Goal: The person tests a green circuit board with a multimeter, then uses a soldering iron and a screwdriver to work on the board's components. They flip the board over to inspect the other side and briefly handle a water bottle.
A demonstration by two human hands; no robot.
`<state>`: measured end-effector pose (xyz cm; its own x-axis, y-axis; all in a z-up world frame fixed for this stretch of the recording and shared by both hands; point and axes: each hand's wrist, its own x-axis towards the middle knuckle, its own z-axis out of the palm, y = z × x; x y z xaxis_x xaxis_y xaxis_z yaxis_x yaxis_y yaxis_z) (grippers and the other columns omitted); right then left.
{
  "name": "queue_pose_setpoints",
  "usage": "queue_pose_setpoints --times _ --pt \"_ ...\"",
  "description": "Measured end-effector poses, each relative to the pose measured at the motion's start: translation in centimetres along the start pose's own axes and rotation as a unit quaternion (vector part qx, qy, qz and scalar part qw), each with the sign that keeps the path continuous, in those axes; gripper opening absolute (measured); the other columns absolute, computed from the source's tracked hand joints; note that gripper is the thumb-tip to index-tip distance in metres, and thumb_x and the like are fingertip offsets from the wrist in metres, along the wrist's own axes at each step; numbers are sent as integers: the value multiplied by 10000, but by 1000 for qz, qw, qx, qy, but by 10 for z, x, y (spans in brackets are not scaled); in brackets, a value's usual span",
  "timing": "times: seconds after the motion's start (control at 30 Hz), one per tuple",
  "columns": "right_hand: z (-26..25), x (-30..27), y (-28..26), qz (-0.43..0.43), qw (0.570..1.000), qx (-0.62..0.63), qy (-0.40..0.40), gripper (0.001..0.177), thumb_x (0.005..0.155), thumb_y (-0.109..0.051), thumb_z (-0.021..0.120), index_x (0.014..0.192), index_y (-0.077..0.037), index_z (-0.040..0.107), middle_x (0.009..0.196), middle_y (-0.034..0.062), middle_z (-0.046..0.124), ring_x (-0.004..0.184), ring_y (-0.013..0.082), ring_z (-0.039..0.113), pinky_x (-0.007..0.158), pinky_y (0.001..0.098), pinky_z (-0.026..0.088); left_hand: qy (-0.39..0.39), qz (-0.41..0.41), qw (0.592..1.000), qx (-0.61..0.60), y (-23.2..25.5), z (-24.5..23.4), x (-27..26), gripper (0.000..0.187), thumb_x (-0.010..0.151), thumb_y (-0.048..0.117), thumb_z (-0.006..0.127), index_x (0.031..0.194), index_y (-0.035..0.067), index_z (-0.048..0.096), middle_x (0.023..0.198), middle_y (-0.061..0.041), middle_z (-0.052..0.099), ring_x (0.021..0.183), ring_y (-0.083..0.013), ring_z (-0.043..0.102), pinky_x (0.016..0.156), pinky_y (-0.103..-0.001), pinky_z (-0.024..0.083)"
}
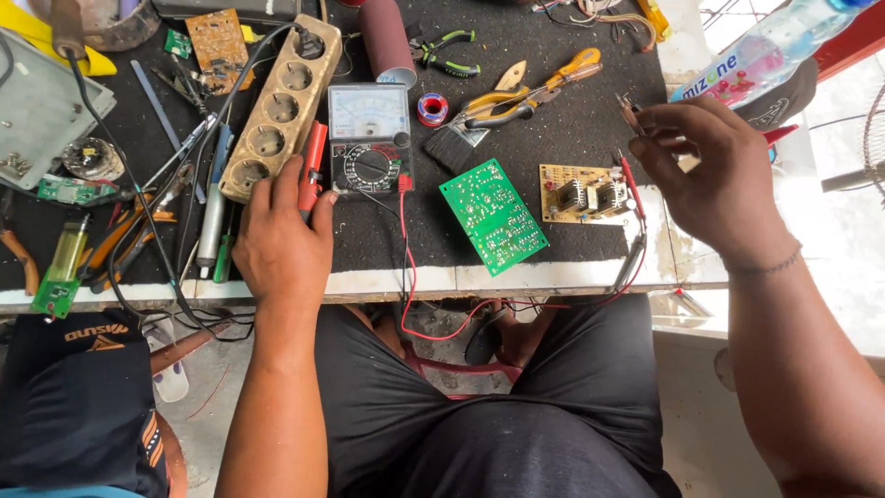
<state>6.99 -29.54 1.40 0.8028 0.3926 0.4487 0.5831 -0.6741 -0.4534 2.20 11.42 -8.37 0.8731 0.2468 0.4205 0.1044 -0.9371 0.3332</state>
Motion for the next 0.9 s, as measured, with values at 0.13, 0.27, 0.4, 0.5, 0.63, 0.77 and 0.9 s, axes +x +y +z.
queue_pose_setpoints --times 0.13,0.27,0.4,0.5,0.63,0.77,0.9 --pt "-8 -24 -25 46 999 -17 -6 141 1091 -27 723 1192 66 694 1060 172 661 912 241 661 836 345 595 37 34 999 -17 0 3 -7 413 1005 308 734 1373 133 663 1131 -107 626 1024 -387 637 717 -524 542" --pt "-3 -46 -38 215 961 171 20 201 1061 -109 655 1225 -6 606 1040 109 675 751 151 621 571 243 464 43 31 999 -10 5 2 -12 460 956 193 747 1397 129 633 1288 -96 566 1076 -400 620 758 -547 555" --pt "8 -67 -47 281 886 367 26 392 1036 -68 550 1416 -60 456 990 203 680 643 172 507 619 261 454 85 67 993 49 10 -8 -14 446 909 237 813 1335 147 718 1261 -53 616 986 -346 599 738 -510 514" --pt "16 -89 -49 298 879 373 7 351 1033 -137 540 1377 -86 485 1027 159 669 604 156 462 550 246 394 123 111 986 -37 34 -32 -18 314 1032 245 729 1296 74 729 1227 -131 643 976 -381 568 834 -496 460" --pt "29 -100 -62 370 859 353 -9 438 998 -110 544 1430 -76 484 998 167 699 596 177 486 547 276 414 97 203 964 -139 70 -14 -36 297 1010 234 743 1245 55 708 1145 -141 673 1056 -317 629 899 -491 461" --pt "38 -104 -73 400 890 200 -87 431 987 -237 594 1399 -126 661 841 15 688 641 130 512 652 266 468 10 263 943 -202 98 15 -54 681 905 547 788 1390 107 604 1433 -129 550 1330 -360 504 1148 -525 421" --pt "46 -105 -76 284 943 120 -122 418 974 -288 616 1352 -119 678 1158 23 784 1007 111 701 862 278 511 -142 260 945 -137 106 29 -49 1210 740 817 842 1636 200 313 1718 -161 175 1603 -407 168 1299 -639 163"
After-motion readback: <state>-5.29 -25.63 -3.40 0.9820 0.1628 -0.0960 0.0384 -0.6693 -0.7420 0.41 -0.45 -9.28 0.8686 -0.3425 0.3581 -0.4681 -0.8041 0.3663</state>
